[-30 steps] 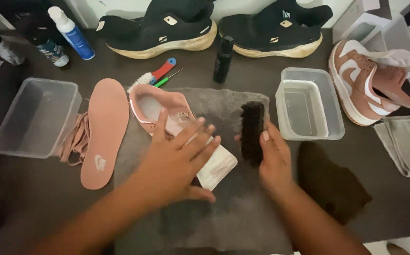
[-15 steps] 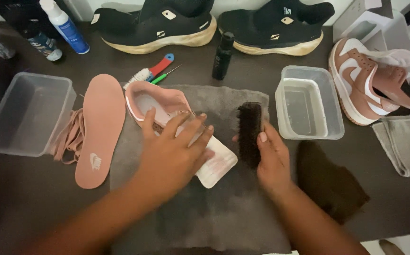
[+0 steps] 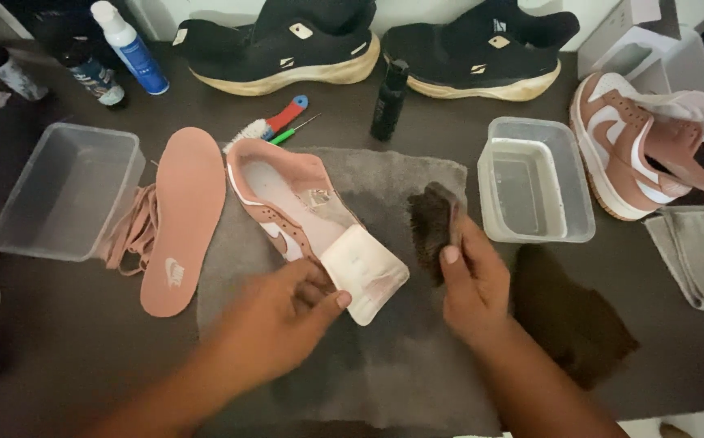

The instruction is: The person scrubs the white heel counter of a pink Nike sneaker using a dark brush. They apply a liquid from a black bottle to the brush, then repeatedly dip the brush into a water container to rinse it while continuing to scrub the same area.

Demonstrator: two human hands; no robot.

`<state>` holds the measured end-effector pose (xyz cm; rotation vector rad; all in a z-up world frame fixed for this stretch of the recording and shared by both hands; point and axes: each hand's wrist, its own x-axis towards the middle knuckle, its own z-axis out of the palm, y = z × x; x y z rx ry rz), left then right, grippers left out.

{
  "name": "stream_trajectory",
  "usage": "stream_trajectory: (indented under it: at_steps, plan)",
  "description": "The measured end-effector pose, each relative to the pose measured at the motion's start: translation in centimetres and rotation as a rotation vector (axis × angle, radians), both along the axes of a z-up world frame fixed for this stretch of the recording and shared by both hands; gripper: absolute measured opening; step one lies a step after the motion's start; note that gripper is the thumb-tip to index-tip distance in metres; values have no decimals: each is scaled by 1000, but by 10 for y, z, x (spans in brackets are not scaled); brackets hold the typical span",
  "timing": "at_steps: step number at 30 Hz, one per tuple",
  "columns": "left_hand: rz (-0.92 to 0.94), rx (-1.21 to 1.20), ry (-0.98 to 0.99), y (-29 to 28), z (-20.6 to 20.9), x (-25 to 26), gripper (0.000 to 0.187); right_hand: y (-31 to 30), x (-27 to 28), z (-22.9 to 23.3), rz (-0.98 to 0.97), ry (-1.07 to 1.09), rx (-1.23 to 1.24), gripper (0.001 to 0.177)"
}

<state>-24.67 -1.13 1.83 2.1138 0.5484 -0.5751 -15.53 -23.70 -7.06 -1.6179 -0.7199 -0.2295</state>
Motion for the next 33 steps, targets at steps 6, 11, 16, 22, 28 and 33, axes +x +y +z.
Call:
stream_trajectory:
  at_steps: [6,11,16,22,28,33]
  plan:
    - [379,-617,-83,-15,-47,-1,28,-8,3,5,-14,-471,-402,46]
    - [290,-770,-288,-25,-81,0,20,1,1,14,-31,-604,-565,41]
    - [283,-829,-444,-34,-106,5,14,0,-4,10,-61,-730,-728,45]
    - [132,-470,-535,-32,-117,7,29,2,-7,-4,-290,-704,-822,58]
    - [148,-692,-406,-26,-108,4,9,9,4,-1,-187,-707,-768,52]
    - [39,-582,-593,-24,-125,3,9,42,-7,40,3,44,-534,47]
